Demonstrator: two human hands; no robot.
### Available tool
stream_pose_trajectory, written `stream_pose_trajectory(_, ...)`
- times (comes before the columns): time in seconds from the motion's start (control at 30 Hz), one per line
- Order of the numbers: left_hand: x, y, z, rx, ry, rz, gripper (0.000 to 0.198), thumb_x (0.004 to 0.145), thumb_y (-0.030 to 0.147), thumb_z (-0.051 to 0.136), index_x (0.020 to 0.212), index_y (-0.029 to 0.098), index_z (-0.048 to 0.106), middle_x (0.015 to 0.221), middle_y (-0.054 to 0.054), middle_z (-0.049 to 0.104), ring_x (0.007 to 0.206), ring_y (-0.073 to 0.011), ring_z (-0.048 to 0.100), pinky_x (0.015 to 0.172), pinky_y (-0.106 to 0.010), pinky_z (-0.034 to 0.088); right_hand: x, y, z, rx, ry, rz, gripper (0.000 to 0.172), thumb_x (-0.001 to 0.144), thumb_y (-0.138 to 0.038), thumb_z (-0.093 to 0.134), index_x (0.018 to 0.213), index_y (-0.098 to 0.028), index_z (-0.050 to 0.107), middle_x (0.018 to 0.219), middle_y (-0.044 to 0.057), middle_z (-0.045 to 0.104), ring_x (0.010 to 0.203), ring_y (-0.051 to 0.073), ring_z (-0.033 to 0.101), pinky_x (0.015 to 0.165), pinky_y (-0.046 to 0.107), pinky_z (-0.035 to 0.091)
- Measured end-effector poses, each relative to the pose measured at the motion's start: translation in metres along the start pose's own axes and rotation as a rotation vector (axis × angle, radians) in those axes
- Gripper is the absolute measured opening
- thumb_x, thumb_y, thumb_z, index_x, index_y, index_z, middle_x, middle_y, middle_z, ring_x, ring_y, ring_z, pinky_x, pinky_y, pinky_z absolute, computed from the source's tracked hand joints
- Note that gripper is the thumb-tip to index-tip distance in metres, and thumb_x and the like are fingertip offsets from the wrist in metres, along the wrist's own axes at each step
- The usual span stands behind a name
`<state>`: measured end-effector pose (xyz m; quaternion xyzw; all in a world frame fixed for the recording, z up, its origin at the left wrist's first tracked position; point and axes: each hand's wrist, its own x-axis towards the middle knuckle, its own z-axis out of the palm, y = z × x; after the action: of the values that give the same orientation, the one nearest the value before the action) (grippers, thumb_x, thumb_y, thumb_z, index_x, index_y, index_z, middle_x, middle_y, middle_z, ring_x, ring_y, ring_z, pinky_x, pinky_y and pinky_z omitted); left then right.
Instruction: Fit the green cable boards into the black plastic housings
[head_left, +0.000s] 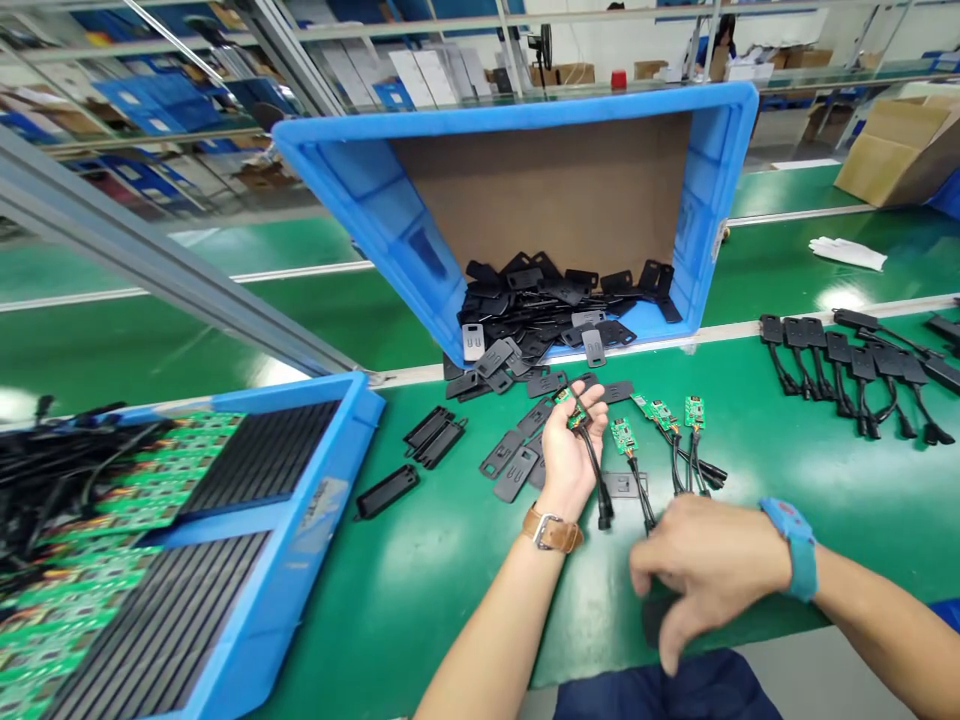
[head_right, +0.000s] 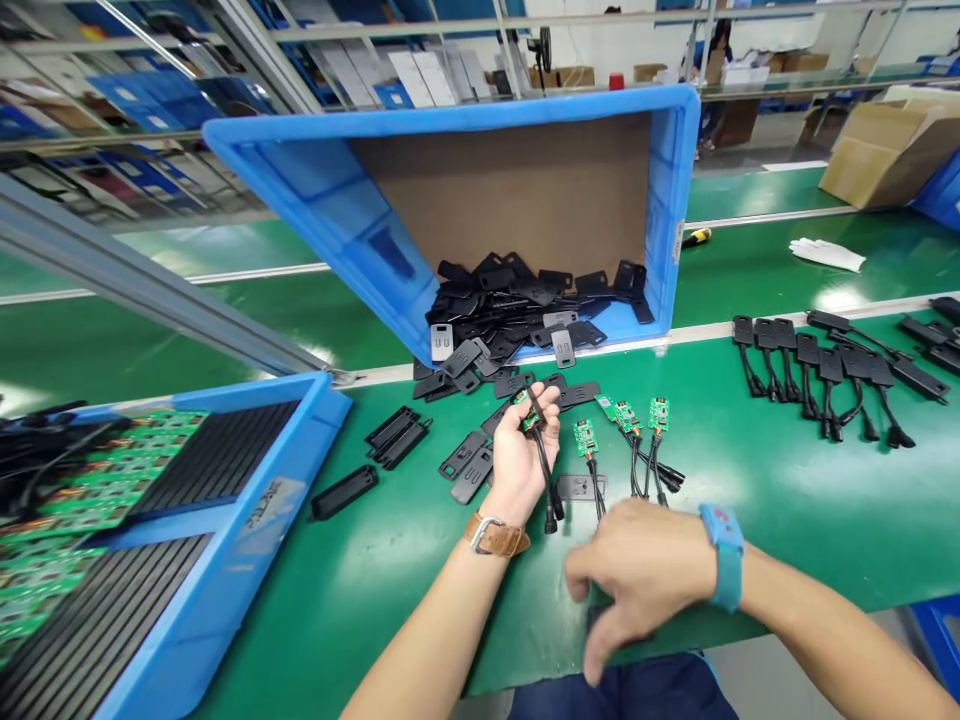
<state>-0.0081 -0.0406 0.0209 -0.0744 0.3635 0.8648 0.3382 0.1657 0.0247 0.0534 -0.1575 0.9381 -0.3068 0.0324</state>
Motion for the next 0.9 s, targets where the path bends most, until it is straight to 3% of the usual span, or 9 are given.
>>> stream_pose_trajectory(0.1, 0.000, -0.004, -0.002, 0.057, -0.040, -0.033, 0.025, 0.080, 0.017, 0.058, 0.105, 0.013, 0.060, 0.083, -0.005, 0.068, 0.053, -0.0070, 0.056, 0.046, -0.016, 0.041, 0.000, -0.012, 0.026, -0.251, -0.124, 0.041, 0.056, 0.055, -0.059, 0.087, 0.090, -0.020, 0.064, 0.051, -0.004, 0.059, 0.041, 0.019, 0.055, 0.044, 0.028, 0.020)
stream_pose_trajectory(0.23, -0.002, -0.010, -0.004, 0.076, -0.124, -0.048, 0.028, 0.078, 0.024, 0.065, 0.104, 0.014, 0.060, 0.076, 0.000, 0.061, 0.050, -0.0064, 0.049, 0.041, -0.017, 0.032, 0.004, -0.011, 0.045, -0.358, -0.182, 0.101, 0.050, 0.056, -0.051, 0.089, 0.082, -0.018, 0.062, 0.049, 0.000, 0.060, 0.040, 0.022, 0.057, 0.041, 0.030, 0.018)
stream_pose_trajectory(0.47, -0.002, -0.013, -0.007, 0.175, -0.230, -0.019, 0.038, 0.087, 0.045, 0.058, 0.108, 0.014, 0.061, 0.080, -0.005, 0.063, 0.054, -0.0116, 0.051, 0.044, -0.022, 0.034, 0.007, -0.005, 0.043, -0.283, -0.106, -0.001, 0.041, 0.060, -0.039, 0.088, 0.082, -0.018, 0.061, 0.078, 0.004, 0.069, 0.049, 0.018, 0.059, 0.041, 0.030, 0.022)
stream_pose_trajectory(0.57, -0.003, -0.014, -0.007, 0.188, -0.250, -0.054, 0.044, 0.089, 0.051, 0.055, 0.109, 0.012, 0.061, 0.081, -0.006, 0.063, 0.056, -0.0128, 0.052, 0.045, -0.022, 0.035, 0.010, 0.000, 0.033, -0.137, -0.057, -0.018, 0.036, 0.066, -0.032, 0.088, 0.091, -0.021, 0.064, 0.073, -0.002, 0.070, 0.055, 0.018, 0.064, 0.043, 0.028, 0.029)
stream_pose_trajectory(0.63, -0.004, -0.015, -0.007, 0.199, -0.260, -0.089, 0.047, 0.089, 0.054, 0.054, 0.110, 0.012, 0.062, 0.081, -0.007, 0.063, 0.057, -0.0134, 0.053, 0.045, -0.022, 0.036, 0.012, 0.008, 0.019, 0.042, 0.060, -0.030, 0.025, 0.076, -0.030, 0.082, 0.096, -0.025, 0.066, 0.076, -0.004, 0.071, 0.065, 0.017, 0.068, 0.051, 0.025, 0.040)
stream_pose_trajectory(0.73, -0.006, -0.018, -0.006, 0.204, -0.268, -0.153, 0.052, 0.088, 0.058, 0.055, 0.112, 0.012, 0.062, 0.081, -0.006, 0.063, 0.059, -0.0136, 0.054, 0.047, -0.023, 0.037, 0.014, 0.028, -0.003, 0.227, 0.424, 0.001, 0.007, 0.093, -0.029, 0.065, 0.094, -0.025, 0.070, 0.084, -0.002, 0.073, 0.078, 0.016, 0.069, 0.069, 0.027, 0.052)
stream_pose_trajectory(0.83, -0.010, -0.023, -0.006, 0.219, -0.300, -0.187, 0.053, 0.088, 0.060, 0.056, 0.110, 0.013, 0.063, 0.080, -0.006, 0.063, 0.061, -0.0144, 0.056, 0.050, -0.023, 0.040, 0.012, 0.052, -0.010, 0.130, 0.823, 0.043, 0.017, 0.098, -0.025, 0.054, 0.100, -0.024, 0.071, 0.099, 0.005, 0.073, 0.093, 0.019, 0.069, 0.084, 0.036, 0.056)
stream_pose_trajectory(0.9, -0.012, -0.026, -0.006, 0.237, -0.339, -0.192, 0.049, 0.088, 0.058, 0.056, 0.105, 0.013, 0.065, 0.079, -0.006, 0.064, 0.064, -0.0155, 0.057, 0.053, -0.025, 0.042, 0.012, 0.066, -0.006, -0.003, 0.943, 0.043, 0.020, 0.098, -0.022, 0.052, 0.107, -0.024, 0.070, 0.112, 0.009, 0.071, 0.103, 0.022, 0.067, 0.089, 0.041, 0.056)
